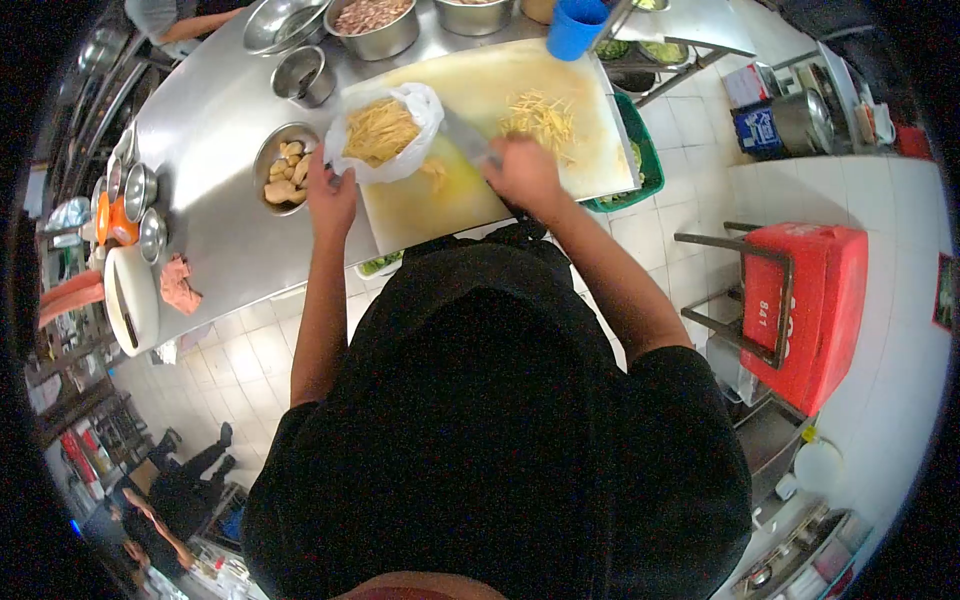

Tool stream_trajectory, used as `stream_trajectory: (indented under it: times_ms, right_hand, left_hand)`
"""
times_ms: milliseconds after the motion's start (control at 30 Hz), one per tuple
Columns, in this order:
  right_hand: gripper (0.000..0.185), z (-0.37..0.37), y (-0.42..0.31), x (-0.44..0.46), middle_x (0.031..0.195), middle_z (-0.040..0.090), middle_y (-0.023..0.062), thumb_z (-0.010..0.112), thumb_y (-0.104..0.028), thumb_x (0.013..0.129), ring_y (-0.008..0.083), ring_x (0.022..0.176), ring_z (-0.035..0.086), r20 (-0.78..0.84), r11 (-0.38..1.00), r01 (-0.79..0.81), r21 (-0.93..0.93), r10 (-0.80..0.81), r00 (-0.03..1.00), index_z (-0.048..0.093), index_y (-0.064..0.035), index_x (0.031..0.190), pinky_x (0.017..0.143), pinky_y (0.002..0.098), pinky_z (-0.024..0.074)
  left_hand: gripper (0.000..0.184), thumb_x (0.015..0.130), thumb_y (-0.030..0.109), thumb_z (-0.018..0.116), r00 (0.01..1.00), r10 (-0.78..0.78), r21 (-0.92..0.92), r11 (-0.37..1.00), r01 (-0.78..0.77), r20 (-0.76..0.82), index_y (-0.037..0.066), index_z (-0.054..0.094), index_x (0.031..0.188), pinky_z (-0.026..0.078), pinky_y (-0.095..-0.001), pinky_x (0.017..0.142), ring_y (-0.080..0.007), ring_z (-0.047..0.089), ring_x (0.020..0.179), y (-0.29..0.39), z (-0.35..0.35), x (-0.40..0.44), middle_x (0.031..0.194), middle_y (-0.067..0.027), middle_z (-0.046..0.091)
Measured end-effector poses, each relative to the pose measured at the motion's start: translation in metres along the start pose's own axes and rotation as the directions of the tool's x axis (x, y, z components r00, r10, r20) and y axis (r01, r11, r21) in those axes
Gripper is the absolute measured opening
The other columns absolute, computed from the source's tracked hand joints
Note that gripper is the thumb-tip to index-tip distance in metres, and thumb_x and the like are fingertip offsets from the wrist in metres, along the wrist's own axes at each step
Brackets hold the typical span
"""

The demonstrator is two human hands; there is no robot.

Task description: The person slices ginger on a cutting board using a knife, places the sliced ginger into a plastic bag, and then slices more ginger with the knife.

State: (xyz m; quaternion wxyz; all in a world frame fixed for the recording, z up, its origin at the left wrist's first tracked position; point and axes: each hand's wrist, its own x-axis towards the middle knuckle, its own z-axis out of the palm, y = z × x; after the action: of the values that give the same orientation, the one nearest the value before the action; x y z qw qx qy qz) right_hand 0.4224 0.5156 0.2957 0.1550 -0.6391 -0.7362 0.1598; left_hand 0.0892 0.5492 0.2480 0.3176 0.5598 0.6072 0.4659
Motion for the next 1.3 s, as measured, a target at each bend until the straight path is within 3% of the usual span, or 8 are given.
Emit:
stream_trajectory:
  times_ms: [133, 367, 467, 567, 733, 767, 1067, 1300]
  right_hand:
    - [0.047, 0.024, 0.009, -0.045, 0.102, 0.068, 0.0186, 0.080, -0.028, 0.084, 0.0415, 0.100, 0.069, 0.054, 0.992, -0.125, 0.014, 0.124, 0.991, 0.066, -0.0095, 0.125, 0.087, 0.0503, 0.0569]
    - [0.034, 0.002, 0.004, -0.046, 0.109, 0.069, 0.0257, 0.066, -0.018, 0.087, 0.0436, 0.102, 0.070, 0.148, 0.962, -0.272, -0.017, 0.271, 0.951, 0.056, -0.0027, 0.116, 0.085, 0.0543, 0.0565]
    - [0.031, -0.022, 0.028, -0.059, 0.106, 0.071, 0.0284, 0.064, -0.017, 0.091, 0.0439, 0.102, 0.070, 0.205, 0.951, -0.286, 0.116, 0.259, 0.944, 0.056, -0.0028, 0.117, 0.085, 0.0540, 0.0565]
    - [0.033, -0.047, 0.063, -0.084, 0.104, 0.072, 0.0245, 0.065, -0.025, 0.096, 0.0450, 0.095, 0.071, 0.005, 0.968, -0.233, 0.090, 0.233, 0.972, 0.063, -0.0082, 0.126, 0.084, 0.0539, 0.0567]
    - [0.035, -0.070, 0.150, -0.090, 0.110, 0.072, 0.0233, 0.066, -0.027, 0.096, 0.0433, 0.096, 0.071, -0.164, 0.900, -0.428, -0.082, 0.411, 0.897, 0.069, -0.0163, 0.129, 0.084, 0.0530, 0.0573]
    - [0.035, -0.065, 0.162, -0.090, 0.110, 0.072, 0.0231, 0.066, -0.027, 0.096, 0.0430, 0.096, 0.071, -0.175, 0.908, -0.410, -0.089, 0.391, 0.904, 0.069, -0.0170, 0.130, 0.084, 0.0527, 0.0575]
    - [0.039, -0.062, 0.115, -0.123, 0.106, 0.068, 0.0213, 0.065, -0.027, 0.098, 0.0414, 0.095, 0.071, 0.004, 0.939, -0.334, -0.083, 0.336, 0.942, 0.065, -0.0223, 0.137, 0.080, 0.0533, 0.0580]
    - [0.038, -0.038, 0.131, -0.153, 0.109, 0.067, 0.0240, 0.063, -0.027, 0.100, 0.0443, 0.094, 0.071, -0.192, 0.830, -0.557, -0.013, 0.544, 0.816, 0.064, -0.0205, 0.138, 0.080, 0.0558, 0.0578]
  left_hand:
    - [0.072, 0.089, 0.003, 0.072, 0.999, 0.037, 0.123, 0.992, -0.034, -0.028, 0.001, 0.042, 0.154, 0.058, -0.0407, 0.088, -0.0323, 0.061, 0.116, 0.020, -0.005, -0.013, 0.145, -0.0215, 0.050]
    - [0.067, 0.089, 0.000, 0.071, 0.972, 0.229, 0.259, 0.943, -0.209, -0.050, 0.000, 0.045, 0.151, 0.057, -0.0395, 0.086, -0.0296, 0.057, 0.112, 0.047, -0.002, -0.025, 0.137, -0.0213, 0.051]
    - [0.062, 0.089, -0.001, 0.071, 0.956, 0.293, 0.294, 0.917, -0.271, -0.033, -0.002, 0.049, 0.147, 0.056, -0.0390, 0.084, -0.0295, 0.057, 0.109, 0.048, 0.000, -0.033, 0.131, -0.0206, 0.054]
    - [0.057, 0.089, -0.002, 0.071, 0.955, 0.296, 0.315, 0.906, -0.283, 0.005, -0.003, 0.053, 0.142, 0.056, -0.0389, 0.084, -0.0307, 0.058, 0.107, 0.049, 0.004, -0.044, 0.125, -0.0207, 0.058]
    - [0.053, 0.089, -0.001, 0.071, 0.908, 0.402, 0.275, 0.865, -0.419, 0.118, -0.001, 0.056, 0.139, 0.056, -0.0424, 0.086, -0.0369, 0.060, 0.109, 0.042, 0.026, -0.065, 0.124, -0.0230, 0.060]
    - [0.053, 0.088, -0.001, 0.071, 0.936, 0.320, 0.209, 0.915, -0.346, 0.148, 0.001, 0.056, 0.139, 0.055, -0.0451, 0.091, -0.0409, 0.060, 0.116, 0.047, 0.032, -0.072, 0.127, -0.0239, 0.060]
    - [0.054, 0.089, 0.002, 0.071, 0.857, 0.386, 0.142, 0.880, -0.453, 0.342, 0.003, 0.057, 0.142, 0.050, -0.0469, 0.105, -0.0427, 0.058, 0.124, 0.051, 0.087, -0.065, 0.134, -0.0241, 0.058]
    - [0.056, 0.091, 0.011, 0.073, 0.808, 0.381, 0.163, 0.854, -0.493, 0.450, 0.004, 0.055, 0.144, 0.046, -0.0480, 0.111, -0.0432, 0.054, 0.129, 0.055, 0.116, -0.050, 0.138, -0.0248, 0.055]
